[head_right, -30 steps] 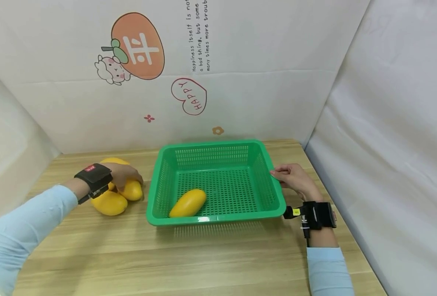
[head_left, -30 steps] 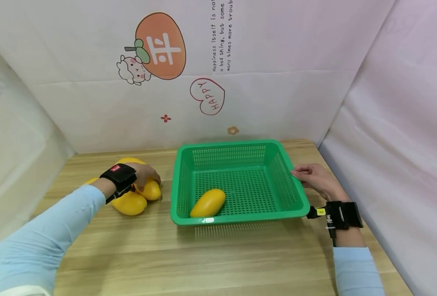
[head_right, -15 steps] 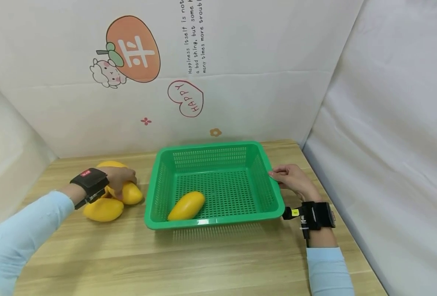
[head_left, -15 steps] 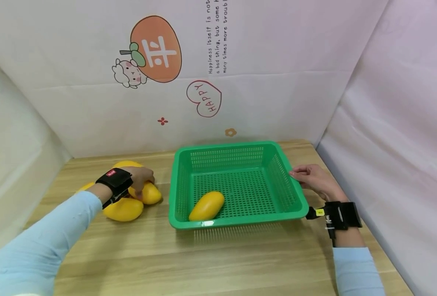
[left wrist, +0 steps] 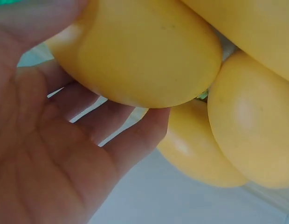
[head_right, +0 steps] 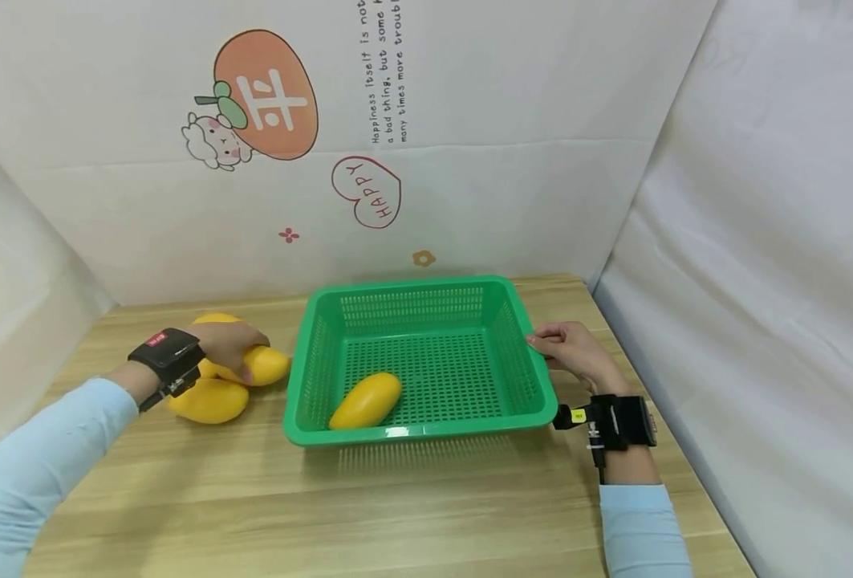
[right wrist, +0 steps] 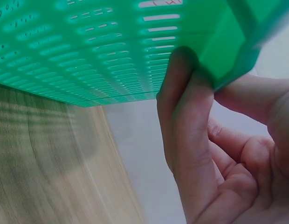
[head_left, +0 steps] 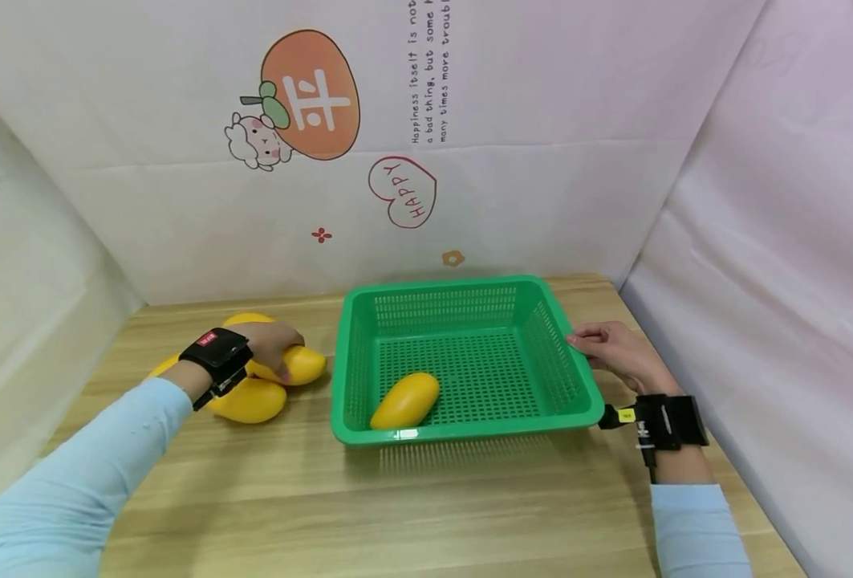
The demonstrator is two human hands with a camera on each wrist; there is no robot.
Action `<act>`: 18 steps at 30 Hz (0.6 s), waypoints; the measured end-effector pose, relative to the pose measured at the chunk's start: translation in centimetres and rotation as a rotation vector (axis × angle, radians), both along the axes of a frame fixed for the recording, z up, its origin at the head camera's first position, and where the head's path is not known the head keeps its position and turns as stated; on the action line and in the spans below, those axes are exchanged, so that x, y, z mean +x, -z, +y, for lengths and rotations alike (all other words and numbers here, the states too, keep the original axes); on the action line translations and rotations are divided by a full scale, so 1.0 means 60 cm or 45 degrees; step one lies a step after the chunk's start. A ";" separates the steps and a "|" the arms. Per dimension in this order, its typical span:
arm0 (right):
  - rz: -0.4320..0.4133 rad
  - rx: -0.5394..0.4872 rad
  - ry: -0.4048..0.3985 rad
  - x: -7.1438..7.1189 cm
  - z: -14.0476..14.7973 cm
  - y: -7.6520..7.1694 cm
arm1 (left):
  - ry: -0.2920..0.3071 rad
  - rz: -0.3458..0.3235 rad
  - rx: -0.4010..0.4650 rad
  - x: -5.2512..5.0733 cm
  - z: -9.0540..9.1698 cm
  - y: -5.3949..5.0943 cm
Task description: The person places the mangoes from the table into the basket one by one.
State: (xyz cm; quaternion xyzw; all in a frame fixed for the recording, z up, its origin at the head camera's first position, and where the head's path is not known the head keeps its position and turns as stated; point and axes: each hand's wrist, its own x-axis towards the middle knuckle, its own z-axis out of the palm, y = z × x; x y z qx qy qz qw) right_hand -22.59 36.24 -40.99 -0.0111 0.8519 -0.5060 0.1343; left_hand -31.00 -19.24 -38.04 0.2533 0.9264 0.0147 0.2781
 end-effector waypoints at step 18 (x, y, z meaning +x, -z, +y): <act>-0.019 -0.025 -0.010 0.000 -0.001 0.001 | -0.015 0.080 0.114 0.007 -0.013 -0.038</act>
